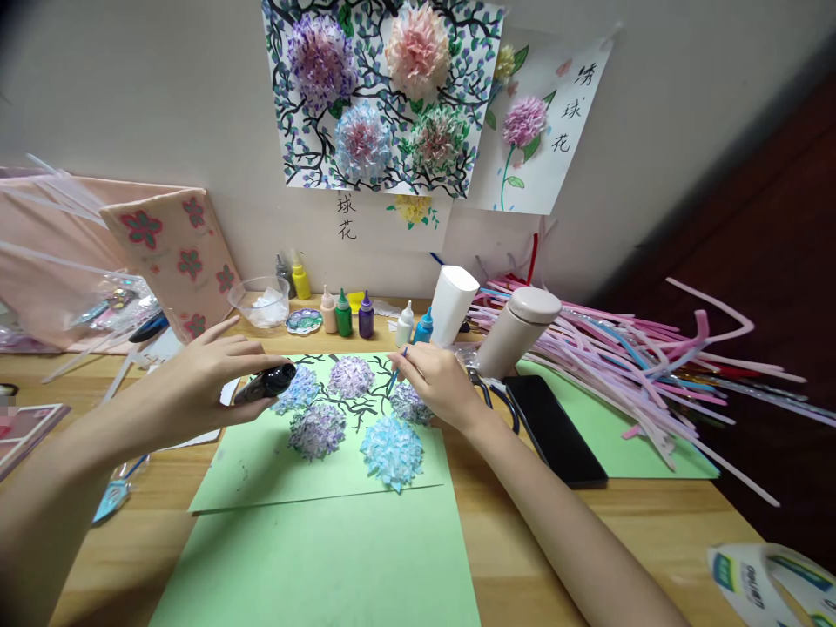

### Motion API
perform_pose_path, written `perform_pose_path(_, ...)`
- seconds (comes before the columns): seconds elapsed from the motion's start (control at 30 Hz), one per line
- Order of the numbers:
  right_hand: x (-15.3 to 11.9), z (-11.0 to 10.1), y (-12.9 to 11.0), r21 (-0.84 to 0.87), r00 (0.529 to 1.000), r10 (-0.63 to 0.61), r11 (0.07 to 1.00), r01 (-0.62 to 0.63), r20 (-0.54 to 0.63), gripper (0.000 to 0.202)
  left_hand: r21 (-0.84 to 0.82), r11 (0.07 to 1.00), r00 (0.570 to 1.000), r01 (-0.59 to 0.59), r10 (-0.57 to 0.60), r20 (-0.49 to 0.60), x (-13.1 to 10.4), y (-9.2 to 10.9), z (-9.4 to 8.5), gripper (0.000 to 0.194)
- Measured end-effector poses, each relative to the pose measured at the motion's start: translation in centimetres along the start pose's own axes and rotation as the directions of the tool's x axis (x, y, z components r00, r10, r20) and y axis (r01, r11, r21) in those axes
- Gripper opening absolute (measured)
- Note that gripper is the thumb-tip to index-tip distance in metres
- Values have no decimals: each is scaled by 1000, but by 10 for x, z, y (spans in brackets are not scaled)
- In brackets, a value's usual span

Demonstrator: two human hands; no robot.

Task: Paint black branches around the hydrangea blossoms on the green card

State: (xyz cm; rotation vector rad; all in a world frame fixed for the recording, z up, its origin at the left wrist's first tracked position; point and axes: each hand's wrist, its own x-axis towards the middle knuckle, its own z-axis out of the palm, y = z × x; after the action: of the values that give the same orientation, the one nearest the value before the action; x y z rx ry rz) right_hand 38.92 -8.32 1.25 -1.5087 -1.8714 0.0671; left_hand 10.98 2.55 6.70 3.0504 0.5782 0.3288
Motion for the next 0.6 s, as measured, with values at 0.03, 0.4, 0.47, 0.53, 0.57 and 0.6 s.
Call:
perform_pose_path(0.03,0,-1,0,9,1000,-4,1000,4,-28,34,4,1000,1000,-4,4,-2,0,0,0,28)
perform_pose_path(0.4,0,8,14,56,997,50,997,-47,-65,28,1,1000,1000,5,-5,8,-1,1,-2,26)
perform_pose_path(0.47,0,9,15,54,996,66,997,-63,-58,29,-1,1000,1000,18,-18,18,-1,1,-3,26)
perform_pose_path(0.53,1,9,16,47,997,71,997,-69,-44,30,-5,1000,1000,25,-25,19,-1,1,-3,28)
perform_pose_path(0.57,1,8,16,45,997,69,997,-68,-39,30,-7,1000,1000,25,-25,17,-1,1,-2,29)
perform_pose_path(0.6,1,8,17,45,997,67,997,-65,-37,30,-10,1000,1000,23,-23,17,-1,1,-2,29)
